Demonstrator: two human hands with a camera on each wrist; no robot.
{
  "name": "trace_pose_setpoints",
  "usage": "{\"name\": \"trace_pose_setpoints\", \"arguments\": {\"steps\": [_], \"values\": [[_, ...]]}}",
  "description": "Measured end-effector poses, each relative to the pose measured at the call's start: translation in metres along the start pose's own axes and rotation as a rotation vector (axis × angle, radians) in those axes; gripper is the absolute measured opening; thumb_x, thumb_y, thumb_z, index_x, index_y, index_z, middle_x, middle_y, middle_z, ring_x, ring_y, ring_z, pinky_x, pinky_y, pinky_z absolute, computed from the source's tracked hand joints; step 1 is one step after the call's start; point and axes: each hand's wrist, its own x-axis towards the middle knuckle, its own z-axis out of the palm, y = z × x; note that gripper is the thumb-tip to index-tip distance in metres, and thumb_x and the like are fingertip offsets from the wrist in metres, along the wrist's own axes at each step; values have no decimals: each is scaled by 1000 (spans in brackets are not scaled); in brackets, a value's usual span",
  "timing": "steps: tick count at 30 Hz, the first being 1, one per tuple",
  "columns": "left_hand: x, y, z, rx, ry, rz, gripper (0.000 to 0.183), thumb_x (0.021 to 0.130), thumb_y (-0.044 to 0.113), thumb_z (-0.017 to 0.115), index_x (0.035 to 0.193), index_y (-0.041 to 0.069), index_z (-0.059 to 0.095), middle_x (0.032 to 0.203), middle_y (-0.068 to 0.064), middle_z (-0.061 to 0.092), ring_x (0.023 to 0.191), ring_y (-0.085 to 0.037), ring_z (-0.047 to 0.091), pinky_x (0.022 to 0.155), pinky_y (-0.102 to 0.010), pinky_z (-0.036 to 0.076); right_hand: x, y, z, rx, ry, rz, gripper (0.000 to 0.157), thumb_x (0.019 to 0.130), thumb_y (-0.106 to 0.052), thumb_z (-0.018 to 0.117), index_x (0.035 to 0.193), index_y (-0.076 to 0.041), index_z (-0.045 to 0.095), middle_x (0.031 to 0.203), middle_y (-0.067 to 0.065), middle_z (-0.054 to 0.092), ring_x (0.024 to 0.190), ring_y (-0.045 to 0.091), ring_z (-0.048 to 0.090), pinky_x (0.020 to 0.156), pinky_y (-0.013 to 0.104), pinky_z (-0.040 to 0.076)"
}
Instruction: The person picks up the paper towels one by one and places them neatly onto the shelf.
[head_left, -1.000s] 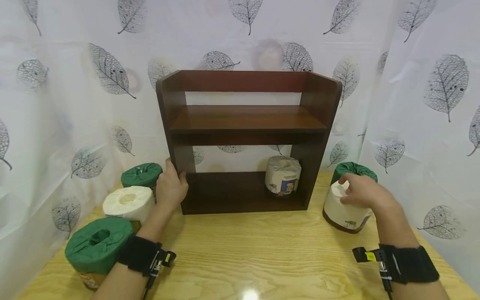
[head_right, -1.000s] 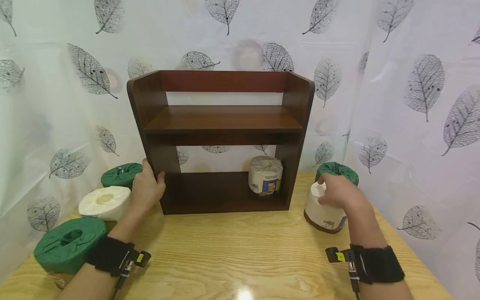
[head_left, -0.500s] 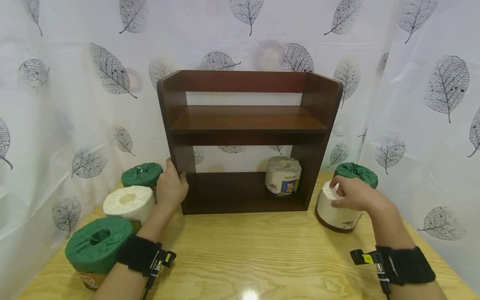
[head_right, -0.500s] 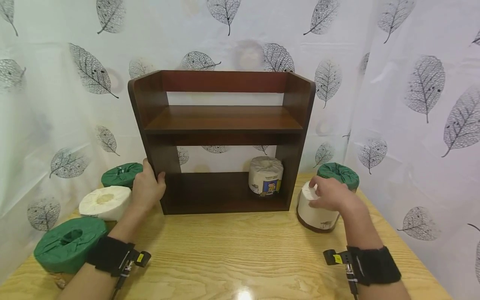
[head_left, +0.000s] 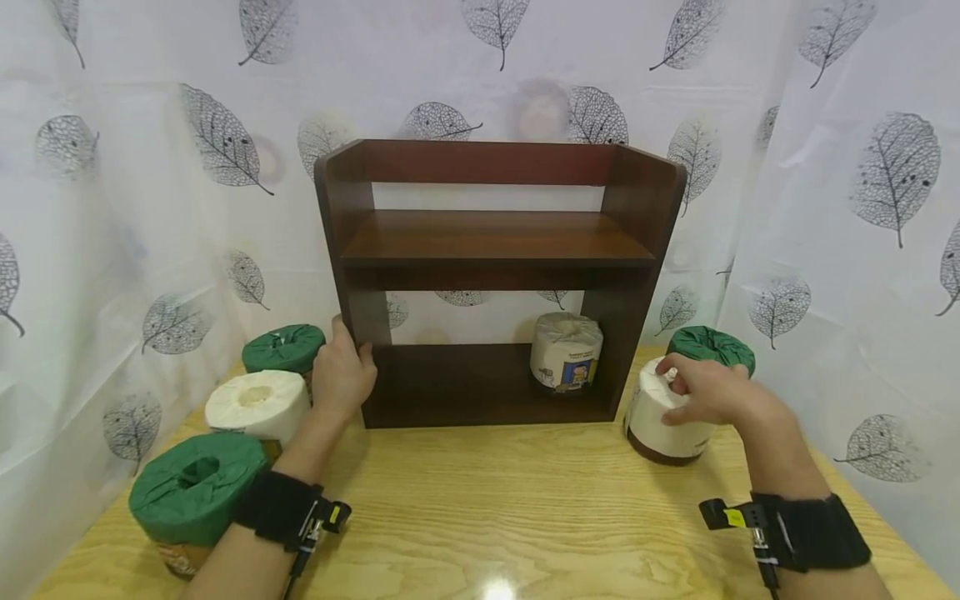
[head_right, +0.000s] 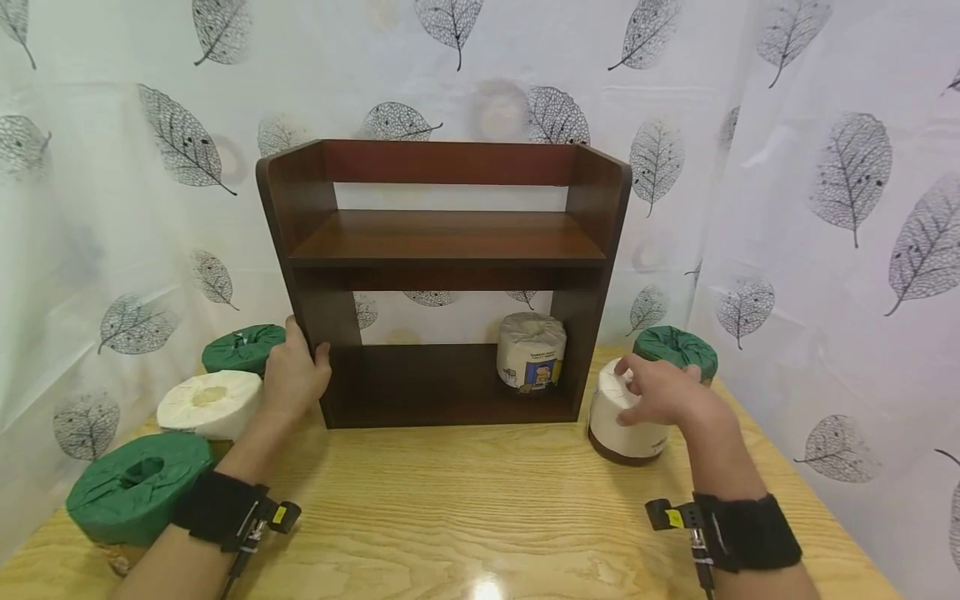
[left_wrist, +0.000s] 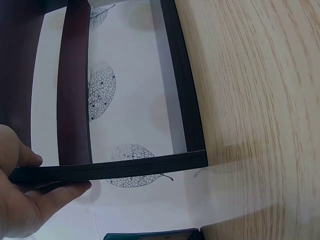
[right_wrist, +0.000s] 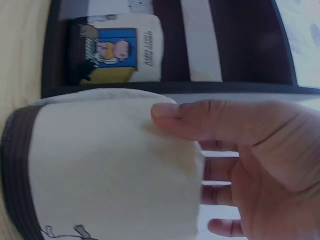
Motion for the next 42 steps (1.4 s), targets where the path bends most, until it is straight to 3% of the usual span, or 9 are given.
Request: {"name": "trace_pose_setpoints", "arguments": {"steps": [3, 8, 13, 20, 27, 42], "values": [[0, 0, 0, -2, -1, 1, 44, 86, 13, 55, 122, -3, 37, 80, -31, 60, 68, -44, 59, 54, -55, 47, 3, -2, 4, 0, 3, 8, 72, 65, -43, 77, 121, -14, 42, 95, 3, 61, 87, 22, 55, 73, 54, 27], [0, 0, -1, 3, -1, -1, 43, 86, 13, 56, 122, -3, 37, 79, -31, 60, 68, -44, 59, 53, -55, 47, 4, -4, 7, 16, 8, -26, 77, 65, -28, 79, 127, -14, 34, 91, 1, 60, 84, 19, 55, 76, 55, 27], [0, 0, -1, 4, 11, 2, 42, 86, 13, 56, 120, -3, 38, 78, -31, 59, 68, -45, 59, 53, -55, 47, 2, -4, 3, -3, 1, -73, 71, 62, -17, 78, 122, -15, 41, 86, -4, 54, 78, 15, 49, 74, 49, 28], [-1, -1, -2, -3, 4, -1, 41, 86, 13, 55, 120, -3, 38, 79, -32, 59, 69, -46, 58, 54, -56, 46, 3, -6, 1, 128, -76, -135, 65, 59, -7, 74, 116, -14, 44, 86, 3, 47, 74, 18, 44, 60, 34, 42], [-1, 0, -2, 0, -4, -9, 41, 87, 13, 55, 120, -3, 37, 79, -31, 59, 69, -45, 59, 54, -56, 46, 1, -11, 1, 152, -55, -188, 57, 57, -5, 73, 106, -18, 47, 83, 3, 47, 76, 19, 45, 60, 34, 43], [0, 0, 0, -3, 0, 3, 41, 87, 13, 54, 120, -3, 37, 80, -31, 60, 69, -45, 59, 55, -56, 47, -4, -56, 2, 160, -36, -406, 51, 59, -3, 70, 100, -22, 47, 78, -3, 48, 73, 14, 46, 61, 32, 44]]}}
